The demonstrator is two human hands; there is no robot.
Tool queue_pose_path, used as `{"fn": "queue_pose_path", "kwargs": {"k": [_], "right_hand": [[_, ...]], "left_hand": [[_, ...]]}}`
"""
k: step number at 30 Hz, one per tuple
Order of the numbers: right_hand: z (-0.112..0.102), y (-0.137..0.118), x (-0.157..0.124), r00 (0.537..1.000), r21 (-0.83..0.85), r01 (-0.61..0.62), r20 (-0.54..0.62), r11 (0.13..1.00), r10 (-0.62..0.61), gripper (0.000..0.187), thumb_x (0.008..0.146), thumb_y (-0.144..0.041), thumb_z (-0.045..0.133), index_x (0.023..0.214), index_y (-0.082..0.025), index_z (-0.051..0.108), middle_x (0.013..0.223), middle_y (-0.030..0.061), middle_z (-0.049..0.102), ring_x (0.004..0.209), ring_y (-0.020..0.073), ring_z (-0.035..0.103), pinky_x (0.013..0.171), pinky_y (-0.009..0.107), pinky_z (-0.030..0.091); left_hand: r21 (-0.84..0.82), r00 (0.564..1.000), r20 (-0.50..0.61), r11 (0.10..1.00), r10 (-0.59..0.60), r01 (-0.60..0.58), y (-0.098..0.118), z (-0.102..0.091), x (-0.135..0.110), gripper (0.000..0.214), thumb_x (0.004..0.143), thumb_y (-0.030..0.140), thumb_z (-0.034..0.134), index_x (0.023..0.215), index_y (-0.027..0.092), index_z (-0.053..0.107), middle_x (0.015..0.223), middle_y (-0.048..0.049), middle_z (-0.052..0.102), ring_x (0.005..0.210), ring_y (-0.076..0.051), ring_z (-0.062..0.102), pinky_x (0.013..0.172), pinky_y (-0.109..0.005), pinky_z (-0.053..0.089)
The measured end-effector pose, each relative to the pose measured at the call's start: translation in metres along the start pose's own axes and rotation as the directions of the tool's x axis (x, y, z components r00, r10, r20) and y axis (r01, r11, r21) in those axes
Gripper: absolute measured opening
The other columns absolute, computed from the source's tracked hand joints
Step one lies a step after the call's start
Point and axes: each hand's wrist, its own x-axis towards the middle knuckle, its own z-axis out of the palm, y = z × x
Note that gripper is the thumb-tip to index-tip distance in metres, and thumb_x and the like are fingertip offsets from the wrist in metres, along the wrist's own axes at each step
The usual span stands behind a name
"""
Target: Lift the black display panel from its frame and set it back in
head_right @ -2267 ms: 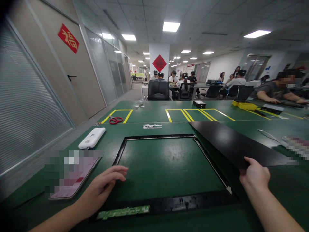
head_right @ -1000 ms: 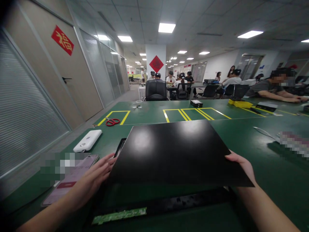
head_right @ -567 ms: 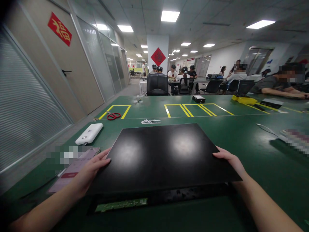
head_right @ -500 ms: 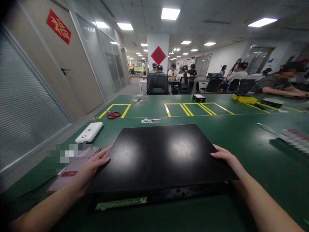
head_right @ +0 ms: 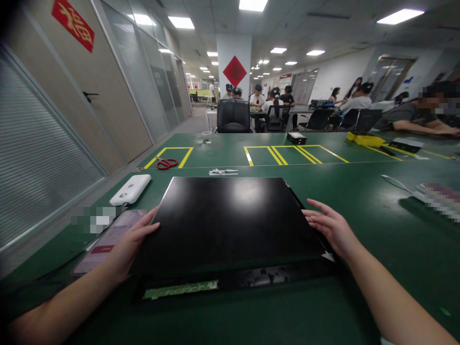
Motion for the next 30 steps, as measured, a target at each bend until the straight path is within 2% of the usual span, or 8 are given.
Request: {"fn": "queue_pose_path", "kwargs": {"k": [5, 9, 12, 16, 20, 25, 30], "right_hand": [[0.0014, -0.0018, -0.0025, 1.000, -0.017, -0.002, 0.014, 1.000, 0.003, 0.052, 0.070, -0.026, 0.071, 0.120, -0.024, 0.058, 0.103, 0.0088, 0.075, 0.091, 0.0239, 0.071, 0.079, 0.034, 0.057], [0.0022, -0.0050, -0.0058, 0.999, -0.044, 0.021, 0.032, 0.999, -0.019, 0.052, 0.072, -0.031, 0.069, 0.122, -0.025, 0.058, 0.106, 0.0099, 0.075, 0.093, 0.0264, 0.071, 0.078, 0.038, 0.057], [0.0043, -0.0070, -0.0080, 0.999, -0.039, 0.010, 0.040, 0.999, -0.008, 0.054, 0.071, -0.032, 0.070, 0.124, -0.024, 0.057, 0.106, 0.0099, 0.075, 0.092, 0.0247, 0.070, 0.074, 0.035, 0.056], [0.0060, -0.0068, -0.0082, 0.999, -0.071, 0.042, 0.007, 0.997, -0.041, 0.055, 0.070, -0.032, 0.071, 0.122, -0.023, 0.059, 0.098, 0.0087, 0.076, 0.076, 0.0182, 0.064, 0.057, 0.026, 0.048], [0.0029, -0.0047, -0.0055, 0.996, -0.139, 0.072, -0.035, 0.988, -0.077, 0.052, 0.068, -0.033, 0.070, 0.118, -0.020, 0.062, 0.087, 0.0087, 0.076, 0.055, 0.0138, 0.050, 0.042, 0.025, 0.035], [-0.0013, -0.0026, -0.0027, 0.996, -0.154, 0.044, -0.068, 0.987, -0.055, 0.053, 0.066, -0.036, 0.072, 0.115, -0.019, 0.062, 0.085, 0.0105, 0.076, 0.048, 0.0107, 0.042, 0.041, 0.025, 0.031], [-0.0032, -0.0007, -0.0014, 0.995, -0.172, 0.038, -0.087, 0.984, -0.053, 0.049, 0.068, -0.036, 0.072, 0.113, -0.019, 0.063, 0.084, 0.0105, 0.076, 0.047, 0.0104, 0.041, 0.040, 0.025, 0.030]], "left_hand": [[0.025, 0.999, -0.038, 0.999, -0.028, 0.029, 0.0028, 0.0018, -0.0019, 0.078, 0.073, 0.015, 0.070, 0.145, 0.030, 0.043, 0.123, -0.0047, 0.071, 0.102, -0.029, 0.070, 0.080, -0.035, 0.059], [0.032, 0.996, -0.084, 0.999, -0.040, 0.043, 0.0052, 0.0016, -0.0030, 0.071, 0.076, 0.021, 0.068, 0.142, 0.033, 0.047, 0.127, -0.0024, 0.069, 0.108, -0.032, 0.068, 0.079, -0.037, 0.058], [0.001, 0.994, -0.103, 0.999, -0.040, 0.041, 0.0051, -0.0004, -0.0018, 0.069, 0.078, 0.023, 0.064, 0.143, 0.034, 0.045, 0.124, -0.0014, 0.070, 0.109, -0.032, 0.067, 0.083, -0.038, 0.057], [-0.039, 0.997, -0.072, 0.999, -0.032, 0.029, 0.0037, -0.0015, -0.0010, 0.069, 0.078, 0.022, 0.064, 0.143, 0.035, 0.044, 0.121, 0.0002, 0.071, 0.112, -0.031, 0.065, 0.089, -0.039, 0.056], [-0.017, 0.999, -0.043, 1.000, -0.011, 0.010, 0.0022, -0.0009, -0.0008, 0.069, 0.077, 0.020, 0.066, 0.142, 0.033, 0.046, 0.123, -0.0007, 0.070, 0.113, -0.031, 0.065, 0.090, -0.038, 0.055], [0.058, 0.999, -0.052, 0.998, -0.003, 0.006, 0.0027, 0.0022, -0.0012, 0.072, 0.074, 0.013, 0.065, 0.143, 0.028, 0.047, 0.119, -0.0039, 0.073, 0.101, -0.028, 0.071, 0.081, -0.035, 0.059], [0.113, 0.999, -0.034, 0.993, -0.037, 0.040, 0.0042, 0.0061, -0.0045, 0.073, 0.074, 0.012, 0.067, 0.144, 0.025, 0.047, 0.111, -0.0078, 0.076, 0.082, -0.027, 0.076, 0.070, -0.035, 0.061]]}}
